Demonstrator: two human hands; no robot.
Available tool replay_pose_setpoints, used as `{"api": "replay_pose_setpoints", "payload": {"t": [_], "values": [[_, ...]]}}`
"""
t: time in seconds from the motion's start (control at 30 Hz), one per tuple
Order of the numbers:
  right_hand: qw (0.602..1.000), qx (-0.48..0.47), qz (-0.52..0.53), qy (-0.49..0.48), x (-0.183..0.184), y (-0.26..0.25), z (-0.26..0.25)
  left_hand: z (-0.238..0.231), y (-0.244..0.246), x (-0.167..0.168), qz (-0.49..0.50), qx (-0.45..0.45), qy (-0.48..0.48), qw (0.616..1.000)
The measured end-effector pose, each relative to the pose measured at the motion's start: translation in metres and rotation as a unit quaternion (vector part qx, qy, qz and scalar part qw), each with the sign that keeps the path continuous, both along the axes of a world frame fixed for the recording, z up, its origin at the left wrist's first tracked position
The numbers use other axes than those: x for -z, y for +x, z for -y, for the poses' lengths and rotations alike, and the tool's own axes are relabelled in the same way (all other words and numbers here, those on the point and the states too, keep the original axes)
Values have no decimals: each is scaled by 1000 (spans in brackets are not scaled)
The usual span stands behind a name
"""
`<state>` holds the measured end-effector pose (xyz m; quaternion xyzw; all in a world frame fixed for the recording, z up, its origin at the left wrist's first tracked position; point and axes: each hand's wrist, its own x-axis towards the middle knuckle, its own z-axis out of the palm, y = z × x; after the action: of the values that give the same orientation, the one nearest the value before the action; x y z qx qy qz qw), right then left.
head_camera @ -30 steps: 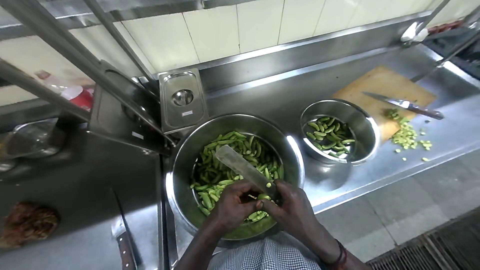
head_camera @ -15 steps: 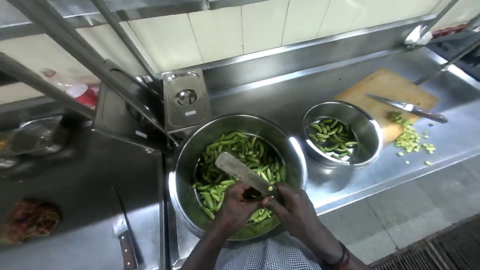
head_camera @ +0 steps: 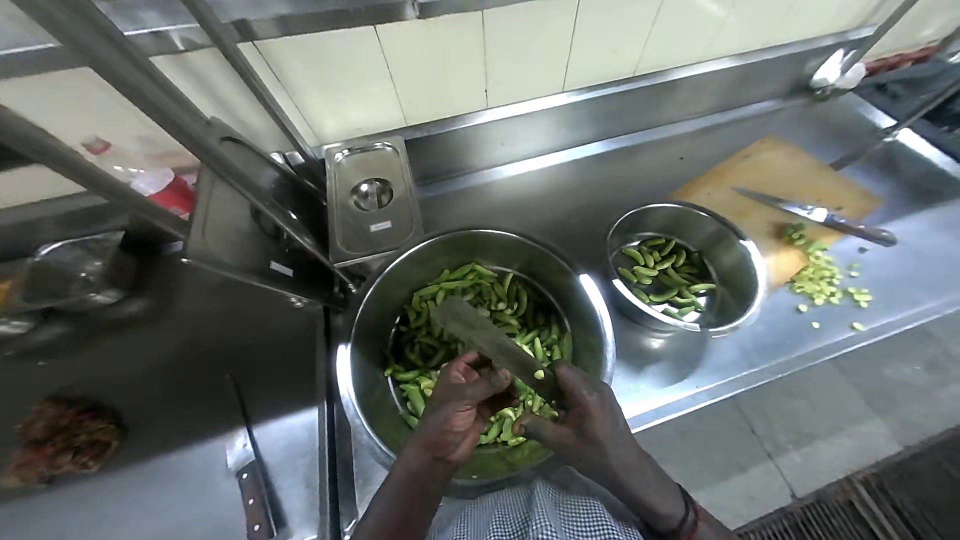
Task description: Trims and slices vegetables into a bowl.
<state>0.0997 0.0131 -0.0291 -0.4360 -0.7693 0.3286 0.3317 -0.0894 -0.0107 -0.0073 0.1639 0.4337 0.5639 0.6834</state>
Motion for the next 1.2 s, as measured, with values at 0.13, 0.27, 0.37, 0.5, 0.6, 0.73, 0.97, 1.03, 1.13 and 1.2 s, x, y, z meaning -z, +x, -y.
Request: {"api": "replay_pose_setpoints", "payload": {"t": [0.13, 0.27, 0.37, 0.5, 0.6, 0.73, 0.97, 1.03, 1.13, 1.2], "values": [[998, 13, 3, 61, 0, -4, 1, 2, 5, 3, -4, 32, -1, 999], [997, 22, 15, 71, -1, -5, 1, 2, 4, 4, 1, 52, 12, 999], [997, 21, 19, 69, 0, -5, 0, 1, 4, 1, 5, 53, 6, 999], [996, 9, 52, 69, -1, -5, 0, 2, 4, 4, -6, 54, 16, 998], [997, -14, 57, 46, -2, -4, 0, 0, 3, 8, -58, 11, 13, 998], [999, -13, 18, 44, 2, 2, -5, -14, -19, 10, -24, -83, 9, 996], [999, 22, 15, 45, 2, 3, -9, -39, -51, 5, -433, -3, 19, 901], [999, 24, 14, 39, 3, 2, -8, -45, -51, 1, -609, 150, 19, 779], [998, 34, 22, 44, 1, 2, -7, -54, -52, 25, -744, 319, -18, 586], [998, 39, 21, 44, 2, 4, -7, -63, -59, 54, -770, 398, -63, 495]]}}
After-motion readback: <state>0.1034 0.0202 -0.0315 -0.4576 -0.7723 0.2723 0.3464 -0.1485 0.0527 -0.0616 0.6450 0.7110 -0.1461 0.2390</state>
